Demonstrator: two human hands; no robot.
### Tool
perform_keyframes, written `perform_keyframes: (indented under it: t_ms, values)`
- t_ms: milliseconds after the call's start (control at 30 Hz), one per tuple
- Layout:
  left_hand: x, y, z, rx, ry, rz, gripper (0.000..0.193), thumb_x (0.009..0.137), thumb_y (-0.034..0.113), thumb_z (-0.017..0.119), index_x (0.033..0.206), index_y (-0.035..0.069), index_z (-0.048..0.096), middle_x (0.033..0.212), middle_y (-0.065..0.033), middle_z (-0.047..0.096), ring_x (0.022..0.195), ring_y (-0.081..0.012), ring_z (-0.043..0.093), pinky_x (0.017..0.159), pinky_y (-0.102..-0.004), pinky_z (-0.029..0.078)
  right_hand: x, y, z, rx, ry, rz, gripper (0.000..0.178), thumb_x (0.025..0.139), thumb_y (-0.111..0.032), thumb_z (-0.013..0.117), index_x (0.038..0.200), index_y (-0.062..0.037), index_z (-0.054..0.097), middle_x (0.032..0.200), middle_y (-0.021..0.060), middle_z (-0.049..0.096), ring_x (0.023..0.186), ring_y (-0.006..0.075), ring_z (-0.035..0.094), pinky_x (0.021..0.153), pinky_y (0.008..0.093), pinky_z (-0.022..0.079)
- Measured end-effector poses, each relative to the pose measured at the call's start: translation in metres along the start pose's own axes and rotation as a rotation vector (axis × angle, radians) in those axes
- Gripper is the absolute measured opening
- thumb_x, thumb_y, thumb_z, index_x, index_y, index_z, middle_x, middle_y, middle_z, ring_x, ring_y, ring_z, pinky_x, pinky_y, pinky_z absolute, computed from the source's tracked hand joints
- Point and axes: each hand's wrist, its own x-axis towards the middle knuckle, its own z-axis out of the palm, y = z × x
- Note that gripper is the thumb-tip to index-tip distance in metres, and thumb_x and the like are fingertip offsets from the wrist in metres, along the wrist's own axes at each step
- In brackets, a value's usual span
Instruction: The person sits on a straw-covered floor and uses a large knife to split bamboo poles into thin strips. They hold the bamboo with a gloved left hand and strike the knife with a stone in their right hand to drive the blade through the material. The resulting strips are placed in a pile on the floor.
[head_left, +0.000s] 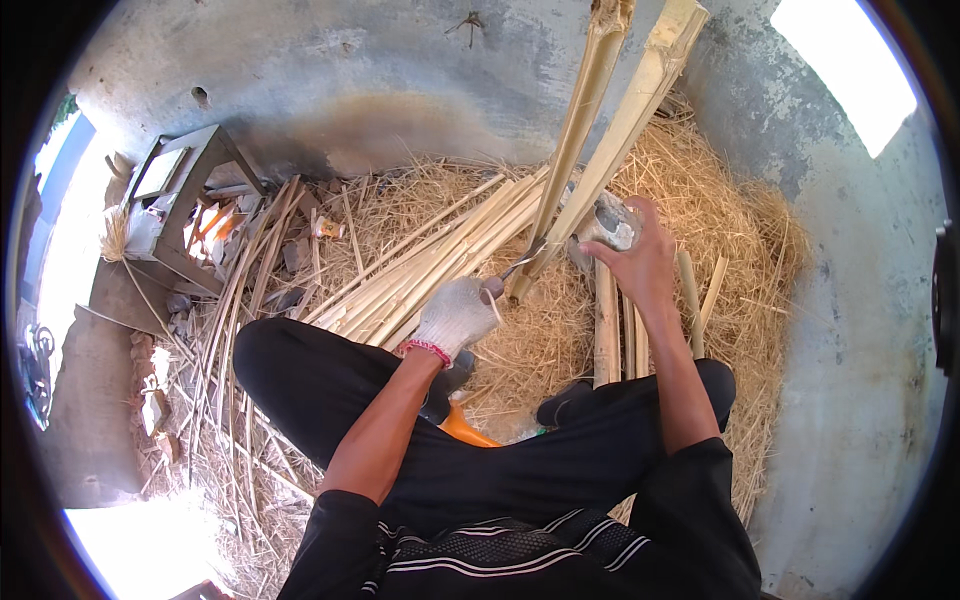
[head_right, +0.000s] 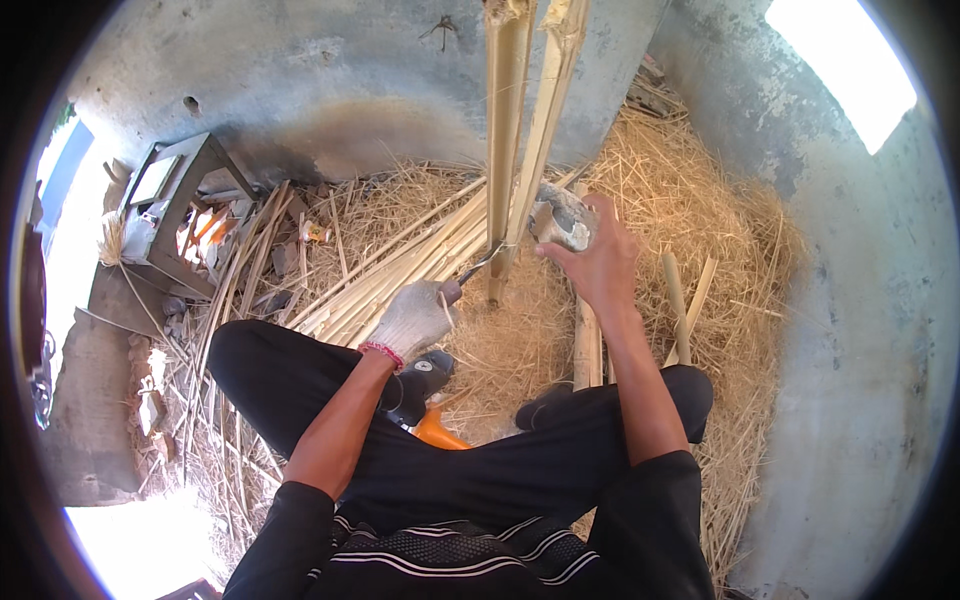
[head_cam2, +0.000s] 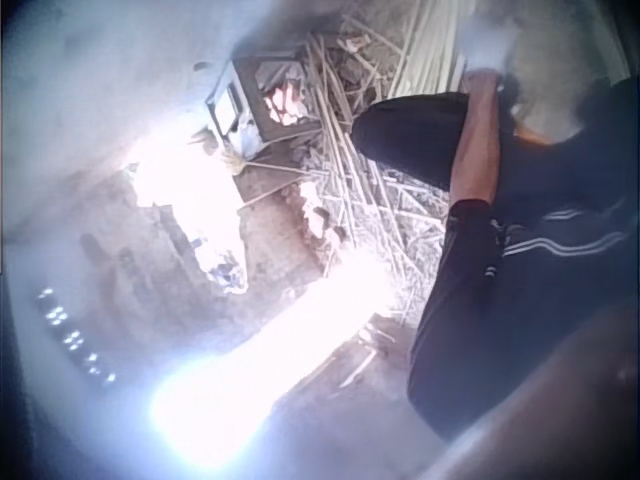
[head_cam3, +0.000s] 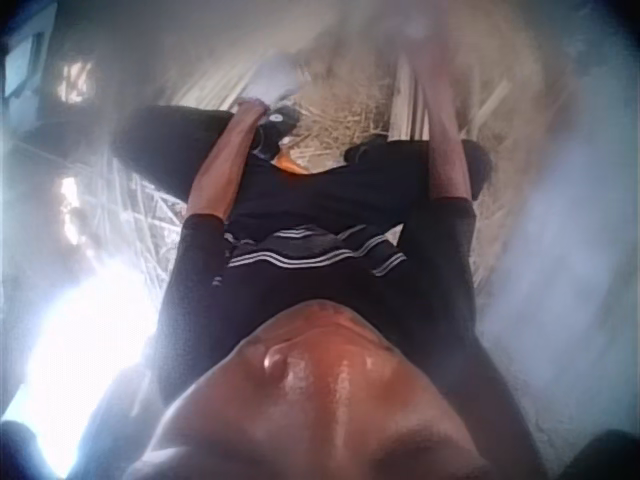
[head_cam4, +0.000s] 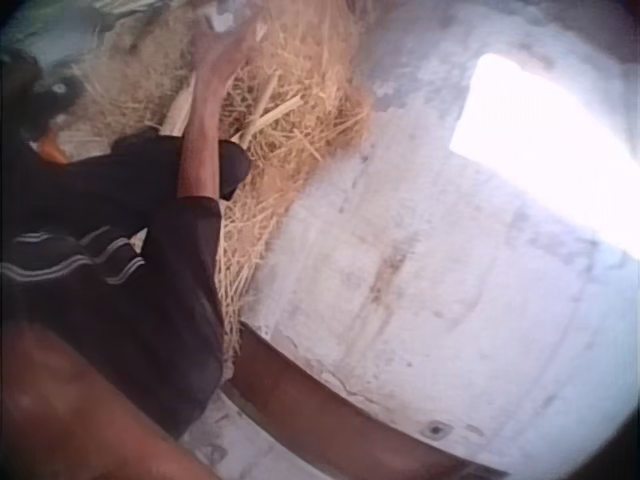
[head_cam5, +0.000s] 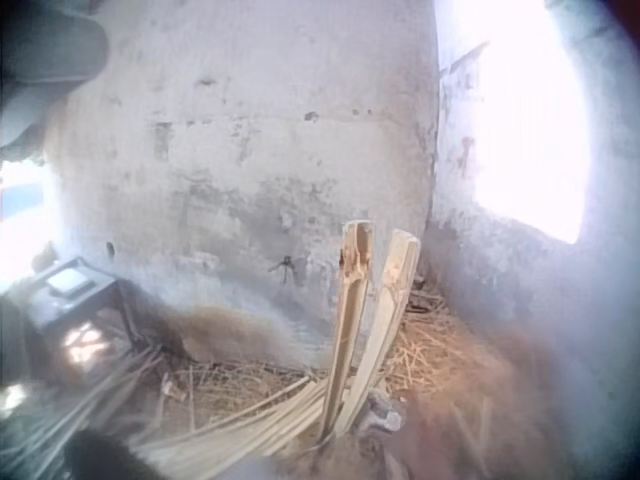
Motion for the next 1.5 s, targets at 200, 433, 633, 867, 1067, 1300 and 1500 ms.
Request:
perform_keyframes:
  t_ms: [200,433,633,867,1067,1300,1500]
  values:
    - [-0.003,0.024,0.006,-0.034,-0.043,-0.100,0.023,0.088,0.025,0.054,0.090,0.006,0.066,0.081,-0.0280,0.067,0.082,-0.0455,0.067,0.072,-0.0522,0.053,0.028,-0.005,-0.053,0.345,-0.122,0.556,0.055,0.076,-0.017,0.086,0.125,-0.0065,0.063,0.095,0.0160,0.072,0.075,0.0196,0.071,0.048,0.0299,0.057]
    - [-0.012,0.042,-0.007,-0.032,-0.035,-0.074,0.038,0.096,0.032,0.050,0.092,0.000,0.069,0.079,-0.0267,0.067,0.080,-0.0450,0.068,0.073,-0.0491,0.054,0.064,-0.026,-0.083,0.382,0.684,-0.007,0.052,0.081,-0.018,0.083,0.128,-0.0089,0.061,0.118,0.0176,0.065,0.081,0.0218,0.071,0.052,0.0258,0.063]
    - [0.009,0.039,-0.004,-0.069,-0.046,-0.127,0.028,0.092,0.028,0.052,0.094,0.004,0.066,0.085,-0.0278,0.067,0.085,-0.0458,0.067,0.074,-0.0515,0.053,-0.011,0.055,0.015,0.084,-0.100,0.281,0.055,0.081,-0.022,0.084,0.123,-0.0033,0.054,0.088,0.0165,0.072,0.068,0.0175,0.070,0.045,0.0283,0.054]
    - [0.029,-0.008,0.020,-0.059,0.030,-0.030,0.025,0.088,0.028,0.054,0.099,0.008,0.064,0.090,-0.0269,0.067,0.090,-0.0452,0.065,0.079,-0.0515,0.053,-0.010,0.059,0.030,1.239,-0.242,0.735,0.042,0.095,-0.030,0.069,0.119,0.0005,0.052,0.095,0.0176,0.069,0.062,0.0201,0.068,0.038,0.0237,0.047]
    - [0.003,0.036,0.000,-0.048,-0.045,-0.031,0.022,0.089,0.028,0.056,0.098,0.013,0.069,0.088,-0.0247,0.067,0.086,-0.0445,0.065,0.076,-0.0502,0.053,-0.011,0.058,0.030,1.589,-0.263,0.893,0.046,0.102,-0.045,0.054,0.121,-0.0029,0.055,0.095,0.0118,0.069,0.060,0.0165,0.065,0.038,0.0173,0.047]
    - [0.009,0.023,-0.001,0.034,-0.094,-0.058,0.032,0.087,0.033,0.056,0.092,0.004,0.068,0.085,-0.0274,0.066,0.087,-0.0455,0.065,0.078,-0.0518,0.051,-0.019,0.057,0.035,1.449,-0.365,0.943,0.043,0.104,-0.044,0.048,0.118,-0.0039,0.059,0.095,0.0154,0.069,0.066,0.0189,0.068,0.047,0.0243,0.054]
    - [0.011,0.013,0.010,-0.048,-0.034,0.001,0.022,0.079,0.027,0.059,0.084,0.005,0.056,0.071,-0.0277,0.056,0.072,-0.0459,0.060,0.067,-0.0503,0.047,-0.031,0.072,0.048,0.577,-0.440,0.646,0.079,0.088,-0.045,0.074,0.141,0.0017,0.038,0.124,0.0249,0.059,0.112,0.0319,0.063,0.089,0.0394,0.054]
